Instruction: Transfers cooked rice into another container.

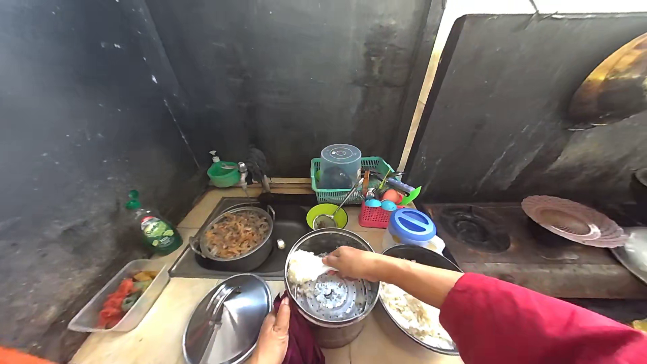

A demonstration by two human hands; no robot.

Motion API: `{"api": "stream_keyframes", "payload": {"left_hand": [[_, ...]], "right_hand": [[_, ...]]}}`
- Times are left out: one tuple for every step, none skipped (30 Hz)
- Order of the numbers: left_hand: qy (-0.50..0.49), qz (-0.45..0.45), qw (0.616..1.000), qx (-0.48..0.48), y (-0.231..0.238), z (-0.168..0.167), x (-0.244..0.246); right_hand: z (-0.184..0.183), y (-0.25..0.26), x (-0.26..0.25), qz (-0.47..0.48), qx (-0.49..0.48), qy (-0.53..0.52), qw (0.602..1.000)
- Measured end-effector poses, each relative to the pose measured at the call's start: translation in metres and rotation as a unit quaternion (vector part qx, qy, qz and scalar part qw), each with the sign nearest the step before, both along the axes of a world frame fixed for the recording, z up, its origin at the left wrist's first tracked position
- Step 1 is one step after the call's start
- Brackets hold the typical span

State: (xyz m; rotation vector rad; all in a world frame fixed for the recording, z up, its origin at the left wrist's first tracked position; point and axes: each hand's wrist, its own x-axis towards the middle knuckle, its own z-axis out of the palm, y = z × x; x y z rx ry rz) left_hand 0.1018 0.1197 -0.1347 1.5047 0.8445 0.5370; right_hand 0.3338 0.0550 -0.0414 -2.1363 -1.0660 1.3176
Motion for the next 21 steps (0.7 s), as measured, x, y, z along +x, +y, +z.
{"api": "stream_keyframes", "payload": {"left_hand": [[0.008, 0.008, 1.000, 0.006, -0.001, 0.000, 0.000], [0.016, 0.014, 1.000, 0.011, -0.002, 0.000, 0.000], [0.026, 0.021, 0.999, 0.016, -0.003, 0.000, 0.000], [0.033, 0.030, 0.999, 0.019, -0.004, 0.000, 0.001], [0.040, 0.039, 0.998, 0.024, -0.006, 0.000, 0.001], [0.046, 0.048, 0.997, 0.029, -0.006, -0.001, 0.002], [0.054, 0.055, 0.996, 0.036, -0.007, -0.002, 0.002], [0.060, 0.059, 0.996, 0.041, -0.008, -0.003, 0.003], [0.066, 0.060, 0.995, 0.045, -0.008, -0.003, 0.003], [0.073, 0.062, 0.994, 0.051, -0.008, -0.004, 0.004], [0.081, 0.063, 0.993, 0.057, -0.008, -0.005, 0.004], [0.091, 0.062, 0.992, 0.062, -0.008, -0.006, 0.005], [0.099, 0.060, 0.991, 0.066, -0.008, -0.007, 0.005], [0.102, 0.061, 0.990, 0.070, -0.008, -0.006, 0.004], [0.103, 0.062, 0.990, 0.072, -0.009, -0.005, 0.004], [0.099, 0.066, 0.990, 0.074, -0.010, -0.005, 0.005], [0.094, 0.069, 0.990, 0.076, -0.011, -0.004, 0.005], [0.087, 0.074, 0.990, 0.076, -0.014, -0.004, 0.006], [0.082, 0.081, 0.990, 0.077, -0.016, -0.004, 0.006], [0.080, 0.083, 0.990, 0.078, -0.017, -0.004, 0.007], [0.082, 0.083, 0.990, 0.081, -0.017, -0.004, 0.007]], "right_hand": [[0.001, -0.002, 0.002, 0.001, 0.010, 0.001, 1.000], [0.003, -0.004, 0.003, 0.001, 0.022, 0.006, 1.000], [0.006, -0.007, 0.004, -0.001, 0.033, 0.013, 0.999], [0.010, -0.011, 0.005, -0.004, 0.044, 0.016, 0.999], [0.014, -0.015, 0.006, -0.008, 0.054, 0.014, 0.998], [0.018, -0.021, 0.008, -0.009, 0.064, 0.011, 0.998], [0.020, -0.028, 0.011, -0.013, 0.072, 0.012, 0.997], [0.022, -0.038, 0.014, -0.020, 0.084, 0.017, 0.996], [0.026, -0.049, 0.018, -0.028, 0.099, 0.028, 0.994], [0.030, -0.062, 0.021, -0.038, 0.120, 0.045, 0.991], [0.035, -0.078, 0.023, -0.050, 0.146, 0.061, 0.986], [0.041, -0.096, 0.024, -0.067, 0.172, 0.069, 0.980], [0.047, -0.116, 0.026, -0.084, 0.197, 0.064, 0.975], [0.054, -0.137, 0.026, -0.103, 0.222, 0.046, 0.968], [0.059, -0.158, 0.027, -0.123, 0.245, 0.010, 0.962], [0.063, -0.181, 0.027, -0.144, 0.263, -0.049, 0.953], [0.063, -0.203, 0.026, -0.164, 0.274, -0.132, 0.938], [0.060, -0.223, 0.024, -0.183, 0.272, -0.233, 0.916], [0.053, -0.241, 0.022, -0.194, 0.257, -0.337, 0.885], [0.040, -0.254, 0.021, -0.194, 0.235, -0.430, 0.850], [0.021, -0.263, 0.020, -0.185, 0.210, -0.505, 0.816]]}}
